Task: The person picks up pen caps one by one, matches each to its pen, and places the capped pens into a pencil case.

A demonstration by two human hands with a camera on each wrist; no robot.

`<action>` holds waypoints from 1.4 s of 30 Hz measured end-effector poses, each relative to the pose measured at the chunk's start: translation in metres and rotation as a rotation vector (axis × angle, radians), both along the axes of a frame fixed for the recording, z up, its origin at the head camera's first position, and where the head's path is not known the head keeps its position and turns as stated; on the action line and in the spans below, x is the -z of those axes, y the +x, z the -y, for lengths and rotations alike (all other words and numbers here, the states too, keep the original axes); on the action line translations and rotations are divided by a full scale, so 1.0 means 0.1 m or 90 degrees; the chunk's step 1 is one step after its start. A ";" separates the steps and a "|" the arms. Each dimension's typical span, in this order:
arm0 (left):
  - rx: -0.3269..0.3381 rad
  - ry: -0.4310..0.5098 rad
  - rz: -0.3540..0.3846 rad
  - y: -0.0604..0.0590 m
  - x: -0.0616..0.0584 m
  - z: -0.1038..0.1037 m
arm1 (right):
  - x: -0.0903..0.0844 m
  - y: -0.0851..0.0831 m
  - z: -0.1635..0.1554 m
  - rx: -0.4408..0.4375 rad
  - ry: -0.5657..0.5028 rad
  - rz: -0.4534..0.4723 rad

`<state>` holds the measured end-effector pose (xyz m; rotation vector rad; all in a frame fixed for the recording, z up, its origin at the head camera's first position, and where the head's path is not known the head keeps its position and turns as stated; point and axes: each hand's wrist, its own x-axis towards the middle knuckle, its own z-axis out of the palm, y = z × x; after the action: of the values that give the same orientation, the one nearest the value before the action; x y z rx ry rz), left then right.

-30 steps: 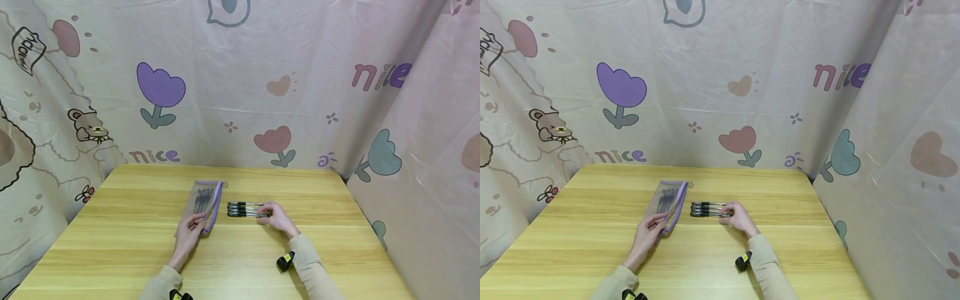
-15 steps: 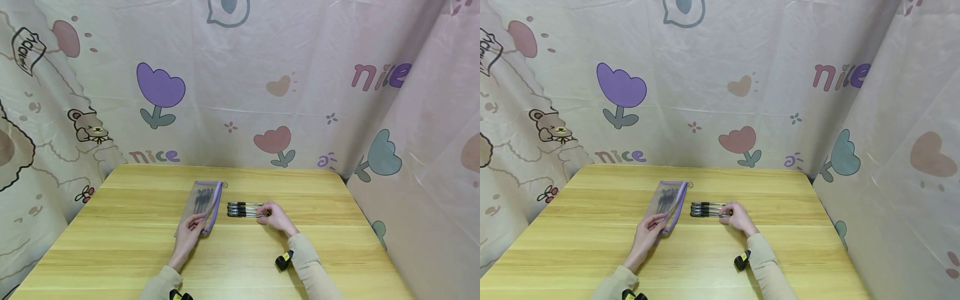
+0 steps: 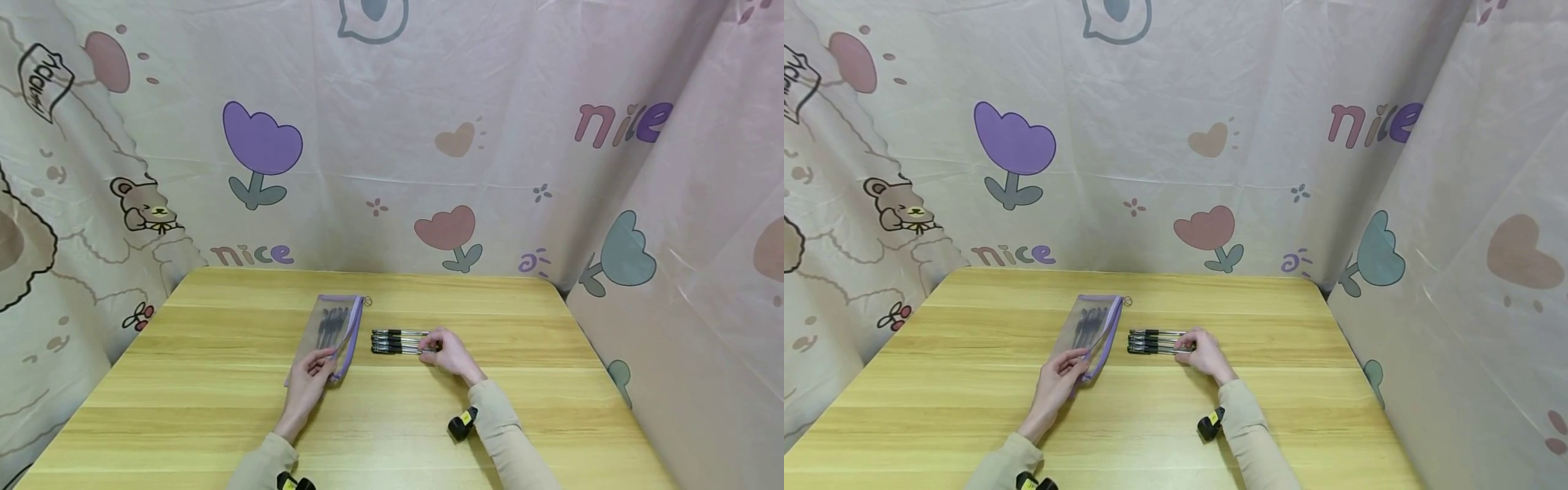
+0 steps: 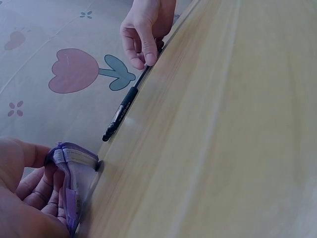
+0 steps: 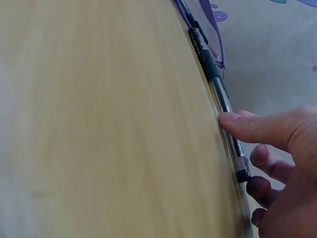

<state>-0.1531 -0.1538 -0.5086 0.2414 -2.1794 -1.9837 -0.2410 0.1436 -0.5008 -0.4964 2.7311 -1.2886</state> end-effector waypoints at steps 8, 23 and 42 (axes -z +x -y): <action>0.002 0.003 -0.009 0.01 -0.01 0.00 | -0.01 0.00 0.02 -0.004 0.002 -0.019; 0.007 -0.001 -0.004 0.02 -0.02 0.00 | 0.01 0.00 0.03 0.001 0.016 -0.027; 0.006 0.006 -0.010 0.01 -0.01 0.00 | 0.04 0.03 0.06 0.027 0.057 -0.068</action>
<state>-0.1518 -0.1538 -0.5081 0.2155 -2.1653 -1.9953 -0.2383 0.1375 -0.5044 -0.5164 2.8864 -1.1750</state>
